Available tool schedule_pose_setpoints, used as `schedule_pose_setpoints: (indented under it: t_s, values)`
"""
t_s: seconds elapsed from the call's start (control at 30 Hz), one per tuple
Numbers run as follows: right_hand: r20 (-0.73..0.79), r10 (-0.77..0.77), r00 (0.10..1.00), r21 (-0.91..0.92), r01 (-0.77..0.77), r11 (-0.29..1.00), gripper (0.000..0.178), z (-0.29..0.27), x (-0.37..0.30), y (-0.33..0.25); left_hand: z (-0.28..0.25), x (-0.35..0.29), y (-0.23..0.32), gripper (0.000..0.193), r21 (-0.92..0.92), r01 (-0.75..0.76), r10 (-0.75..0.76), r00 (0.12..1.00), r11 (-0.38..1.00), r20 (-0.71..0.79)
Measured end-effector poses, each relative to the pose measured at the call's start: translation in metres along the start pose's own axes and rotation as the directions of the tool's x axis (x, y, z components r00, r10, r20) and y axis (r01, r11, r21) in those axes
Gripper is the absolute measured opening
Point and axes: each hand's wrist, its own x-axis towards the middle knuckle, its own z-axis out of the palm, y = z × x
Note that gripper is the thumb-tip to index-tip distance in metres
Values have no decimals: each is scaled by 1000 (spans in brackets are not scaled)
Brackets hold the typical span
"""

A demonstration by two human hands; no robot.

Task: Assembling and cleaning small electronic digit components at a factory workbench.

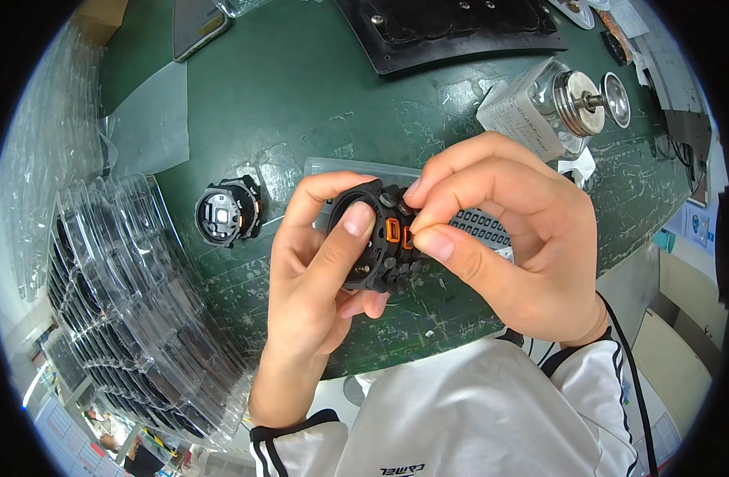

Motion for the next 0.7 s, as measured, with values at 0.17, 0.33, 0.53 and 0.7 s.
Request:
schedule_pose_setpoints:
  t_s: [0.17,0.33,0.53,0.7]
  values:
    - [-8,-6,1000,-20,6,1000,8,1,0,-1,3,0,2,26,12,11,-10,999,1000,-42]
    - [-17,-49,999,-41,49,998,8,3,0,0,4,-2,3,25,105,-23,24,1000,994,-10]
    - [-6,-123,992,-138,121,983,9,1,1,1,7,-2,5,24,122,2,1,1000,993,-25]
    - [-10,-154,988,-155,151,976,9,2,-1,0,7,-3,7,25,108,-2,3,1000,994,-10]
